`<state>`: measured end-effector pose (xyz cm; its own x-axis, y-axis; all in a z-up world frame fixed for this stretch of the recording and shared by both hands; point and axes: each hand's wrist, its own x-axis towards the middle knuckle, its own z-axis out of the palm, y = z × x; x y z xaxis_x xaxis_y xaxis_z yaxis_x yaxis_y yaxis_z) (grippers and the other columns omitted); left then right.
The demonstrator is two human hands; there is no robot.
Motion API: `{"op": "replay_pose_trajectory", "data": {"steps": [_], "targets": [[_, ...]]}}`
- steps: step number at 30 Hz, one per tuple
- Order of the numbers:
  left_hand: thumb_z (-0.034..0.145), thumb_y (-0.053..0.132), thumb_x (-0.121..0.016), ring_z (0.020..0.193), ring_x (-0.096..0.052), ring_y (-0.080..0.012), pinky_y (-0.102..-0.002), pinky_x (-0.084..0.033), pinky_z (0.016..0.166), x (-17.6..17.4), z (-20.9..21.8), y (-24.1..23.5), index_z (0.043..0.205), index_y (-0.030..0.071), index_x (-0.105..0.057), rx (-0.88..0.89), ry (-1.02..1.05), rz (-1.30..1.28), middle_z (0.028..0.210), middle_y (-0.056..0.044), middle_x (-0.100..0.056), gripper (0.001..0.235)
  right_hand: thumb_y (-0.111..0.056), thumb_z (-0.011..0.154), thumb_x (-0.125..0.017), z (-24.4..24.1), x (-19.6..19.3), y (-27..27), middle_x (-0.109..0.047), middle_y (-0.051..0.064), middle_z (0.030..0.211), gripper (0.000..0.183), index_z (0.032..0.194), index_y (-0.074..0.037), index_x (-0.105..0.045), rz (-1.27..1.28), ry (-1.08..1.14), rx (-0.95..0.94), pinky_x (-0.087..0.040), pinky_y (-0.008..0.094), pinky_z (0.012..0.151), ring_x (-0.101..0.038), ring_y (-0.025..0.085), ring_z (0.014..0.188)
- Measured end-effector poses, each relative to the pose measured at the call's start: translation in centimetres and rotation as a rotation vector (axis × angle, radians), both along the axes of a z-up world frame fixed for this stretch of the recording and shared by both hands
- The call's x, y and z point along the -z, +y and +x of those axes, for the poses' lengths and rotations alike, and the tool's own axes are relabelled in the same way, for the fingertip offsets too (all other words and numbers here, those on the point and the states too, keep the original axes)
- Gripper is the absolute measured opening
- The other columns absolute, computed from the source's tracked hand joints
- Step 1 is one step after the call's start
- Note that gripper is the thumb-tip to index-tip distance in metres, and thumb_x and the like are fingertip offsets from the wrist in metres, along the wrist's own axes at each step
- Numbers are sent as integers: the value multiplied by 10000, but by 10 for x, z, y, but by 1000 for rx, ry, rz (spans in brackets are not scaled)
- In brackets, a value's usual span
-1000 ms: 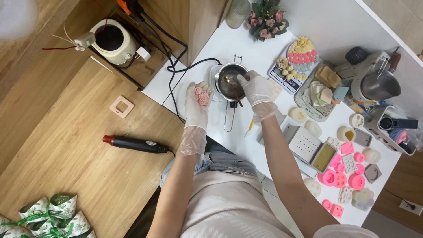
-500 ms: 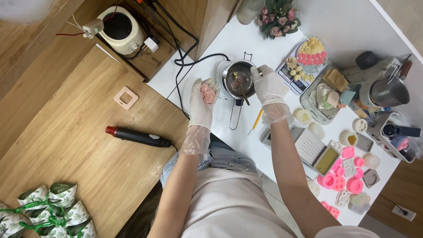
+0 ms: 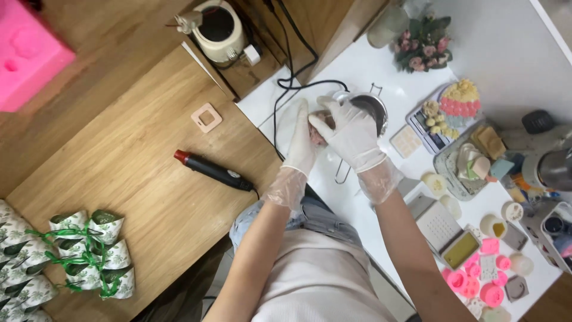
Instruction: The person handles a freshly molded wax block, then breaks and presses pieces of pink wax into a metal melting pot set on a hot plate, adding more pieces and stirring the pot's contents with a stick while the wax melts.
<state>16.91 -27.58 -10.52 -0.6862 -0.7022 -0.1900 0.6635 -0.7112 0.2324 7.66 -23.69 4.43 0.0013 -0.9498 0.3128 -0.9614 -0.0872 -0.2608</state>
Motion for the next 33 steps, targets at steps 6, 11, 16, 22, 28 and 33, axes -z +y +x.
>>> {"op": "replay_pose_trajectory", "data": {"steps": [6, 11, 16, 22, 28, 33], "targets": [[1017, 618, -514, 756, -643, -148, -308, -526, 651, -2, -13, 3, 1003, 131, -653, -54, -237, 220, 889, -18, -696, 507, -409, 970, -669, 3, 36, -2, -732, 97, 826, 268, 980, -145, -711, 155, -85, 84, -544, 430, 644, -709, 294, 737], [1023, 633, -520, 737, -645, -177, -334, -531, 641, 46, -35, 2, 1001, 119, -670, -113, -249, 243, 866, -40, -695, 536, -373, 997, -646, 1, 57, -6, -732, 120, 879, 263, 980, -114, -693, 128, -90, 26, -542, 450, 707, -708, 324, 800], [1042, 601, -535, 784, -653, -210, -369, -563, 709, 43, -26, -5, 1023, 124, -673, -177, -222, 345, 907, -61, -706, 497, -346, 988, -620, 19, 47, -23, -737, 133, 916, 250, 987, -106, -692, 221, -234, -41, -542, 450, 736, -712, 341, 848], [1051, 546, -533, 837, -661, -205, -363, -564, 766, 67, 3, -11, 1075, 114, -698, -203, -290, 370, 952, -64, -718, 463, -395, 969, -626, 42, 71, -29, -750, 161, 936, 315, 1029, -92, -685, 396, -324, 178, -550, 461, 783, -727, 355, 877], [1041, 457, -506, 887, -701, -212, -371, -595, 835, 47, 10, -10, 1155, 95, -648, -226, -267, 421, 1009, -82, -718, 405, -420, 960, -629, 46, 57, -25, -738, 173, 943, 340, 997, -84, -653, 366, -352, 203, -552, 474, 761, -718, 377, 865], [1018, 456, -449, 702, -603, -155, -335, -537, 597, 35, 19, -6, 1182, 229, -642, -147, -442, 244, 923, -44, -673, 340, -421, 976, -592, 38, 45, -21, -727, 138, 907, 314, 1074, -124, -569, 466, -306, 177, -533, 501, 700, -702, 395, 811]]}}
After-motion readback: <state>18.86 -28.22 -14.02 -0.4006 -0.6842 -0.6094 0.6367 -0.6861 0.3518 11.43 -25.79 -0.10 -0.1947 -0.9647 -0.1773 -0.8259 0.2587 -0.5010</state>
